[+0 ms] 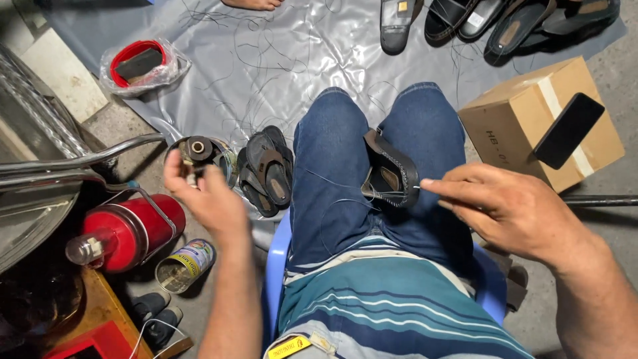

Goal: Hand-sewing the sole and upper of a brown sandal using a needle and thread.

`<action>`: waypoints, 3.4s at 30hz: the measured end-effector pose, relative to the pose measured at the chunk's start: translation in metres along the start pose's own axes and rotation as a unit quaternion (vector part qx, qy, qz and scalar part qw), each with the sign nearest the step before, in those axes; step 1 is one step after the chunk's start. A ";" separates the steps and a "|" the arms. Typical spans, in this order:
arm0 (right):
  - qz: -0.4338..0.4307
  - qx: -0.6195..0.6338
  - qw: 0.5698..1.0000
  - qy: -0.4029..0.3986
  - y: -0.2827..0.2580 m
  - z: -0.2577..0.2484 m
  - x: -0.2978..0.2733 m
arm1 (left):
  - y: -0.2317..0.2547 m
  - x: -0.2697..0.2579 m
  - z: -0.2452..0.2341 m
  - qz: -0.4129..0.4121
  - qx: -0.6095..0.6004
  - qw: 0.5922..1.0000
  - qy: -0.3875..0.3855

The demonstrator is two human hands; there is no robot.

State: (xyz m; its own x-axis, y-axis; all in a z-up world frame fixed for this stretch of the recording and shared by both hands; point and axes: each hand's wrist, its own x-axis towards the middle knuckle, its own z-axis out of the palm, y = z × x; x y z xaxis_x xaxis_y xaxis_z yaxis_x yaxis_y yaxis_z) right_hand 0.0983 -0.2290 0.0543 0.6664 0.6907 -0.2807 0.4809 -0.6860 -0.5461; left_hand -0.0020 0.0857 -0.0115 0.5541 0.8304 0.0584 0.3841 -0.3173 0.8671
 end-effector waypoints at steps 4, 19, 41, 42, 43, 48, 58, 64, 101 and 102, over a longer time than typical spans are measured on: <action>-0.035 -0.035 0.999 0.008 -0.001 0.002 0.006 | 0.050 -0.042 0.027 0.217 -0.090 0.949 -0.209; 0.033 -0.096 0.992 -0.078 0.005 -0.002 0.008 | 0.058 -0.112 0.064 0.111 -0.124 0.906 -0.390; 0.055 -0.235 0.966 -0.095 -0.003 0.002 0.009 | 0.046 -0.119 0.088 0.119 -0.194 0.885 -0.406; 0.044 -0.250 0.964 -0.081 -0.002 0.004 0.008 | 0.045 -0.119 0.089 0.126 -0.200 0.884 -0.404; 0.045 -0.249 0.964 -0.081 -0.003 0.007 0.006 | 0.044 -0.120 0.087 0.125 -0.199 0.883 -0.405; 0.038 -0.208 0.977 -0.030 -0.010 0.010 0.004 | 0.049 -0.102 0.081 0.159 -0.110 0.868 -0.458; 0.119 -0.151 0.973 -0.128 -0.021 -0.005 0.012 | 0.066 -0.063 0.064 -0.260 -0.356 0.630 -0.639; 0.122 -0.107 0.981 -0.105 -0.018 -0.003 0.008 | 0.069 -0.071 0.071 0.238 -0.008 0.860 -0.451; 0.082 0.455 0.871 0.165 0.025 0.024 0.017 | 0.052 -0.059 0.052 -0.151 -0.204 0.792 -0.555; 0.140 0.620 0.733 0.242 0.038 0.017 0.015 | 0.057 -0.056 0.047 -0.101 -0.086 0.830 -0.542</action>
State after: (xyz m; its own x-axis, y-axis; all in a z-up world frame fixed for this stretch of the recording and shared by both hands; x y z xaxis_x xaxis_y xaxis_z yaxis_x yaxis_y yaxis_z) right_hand 0.1167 -0.2410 0.0156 0.9080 0.1949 -0.3710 -0.4023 0.1577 -0.9018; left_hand 0.0237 -0.0006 0.0111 0.8662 -0.0721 -0.4945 0.4898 -0.0744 0.8687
